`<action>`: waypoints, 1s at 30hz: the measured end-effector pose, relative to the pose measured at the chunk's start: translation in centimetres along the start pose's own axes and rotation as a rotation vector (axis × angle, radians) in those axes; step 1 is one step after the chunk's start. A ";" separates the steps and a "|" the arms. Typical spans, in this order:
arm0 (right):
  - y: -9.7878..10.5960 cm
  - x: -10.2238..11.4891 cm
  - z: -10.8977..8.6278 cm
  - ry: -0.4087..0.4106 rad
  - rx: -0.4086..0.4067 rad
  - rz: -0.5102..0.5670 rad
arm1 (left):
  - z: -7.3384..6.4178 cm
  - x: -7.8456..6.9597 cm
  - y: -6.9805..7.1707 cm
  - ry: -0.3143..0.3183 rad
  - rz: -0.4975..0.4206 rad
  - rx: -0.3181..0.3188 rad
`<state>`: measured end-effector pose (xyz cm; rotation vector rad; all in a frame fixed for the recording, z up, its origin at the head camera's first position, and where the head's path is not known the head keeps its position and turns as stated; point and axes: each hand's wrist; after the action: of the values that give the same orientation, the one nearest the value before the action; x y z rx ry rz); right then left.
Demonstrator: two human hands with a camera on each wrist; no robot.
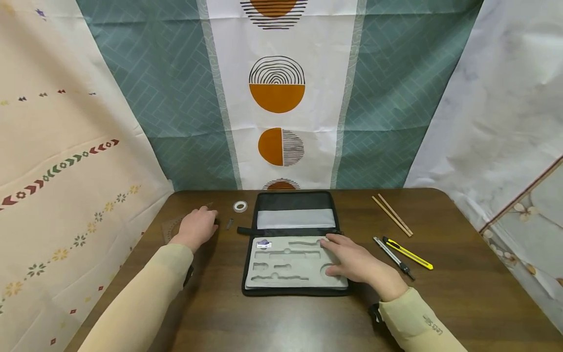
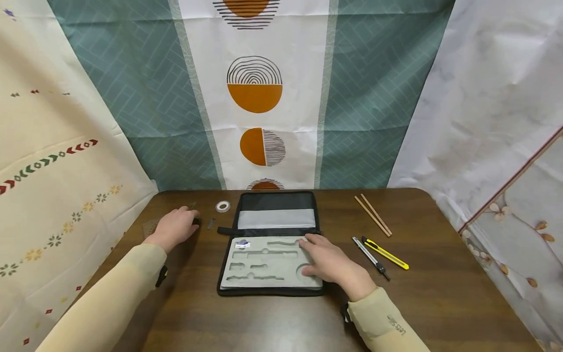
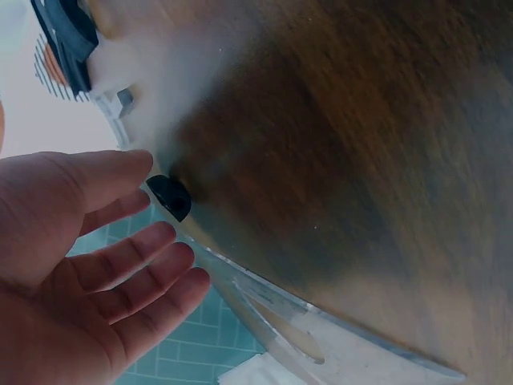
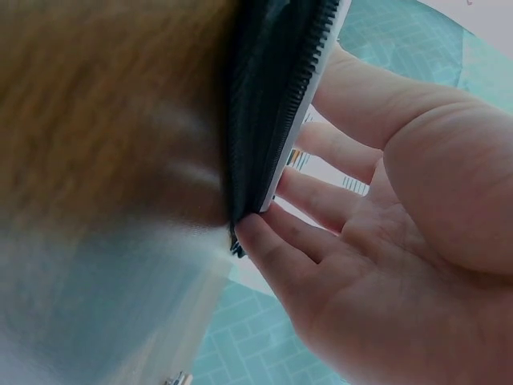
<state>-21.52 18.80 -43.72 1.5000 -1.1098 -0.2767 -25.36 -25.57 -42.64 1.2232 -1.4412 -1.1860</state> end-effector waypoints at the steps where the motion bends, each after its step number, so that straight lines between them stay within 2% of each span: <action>1: 0.0 0.1 0.1 0.005 0.000 -0.001 | -0.1 0.1 0.0 0.004 -0.001 0.007; 8: 0.0 0.1 0.4 0.022 0.002 -0.021 | -0.3 0.3 -0.4 0.016 0.000 0.020; 18: 0.0 -0.7 -0.1 0.020 -0.008 -0.029 | 0.3 -0.7 -0.8 0.025 0.006 0.008; 30: 0.0 -0.6 -0.3 0.043 -0.024 -0.034 | 0.8 -0.7 -0.7 0.024 -0.004 0.009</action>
<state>-21.66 19.43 -43.88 1.4976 -1.0439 -0.2788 -25.97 -24.86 -43.51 1.2432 -1.4280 -1.1647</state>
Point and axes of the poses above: each hand's wrist, its own z-axis towards the middle knuckle, its own y-axis out of the back of the hand, x = y × z, and after that the axes turned 14 degrees about x, right-handed
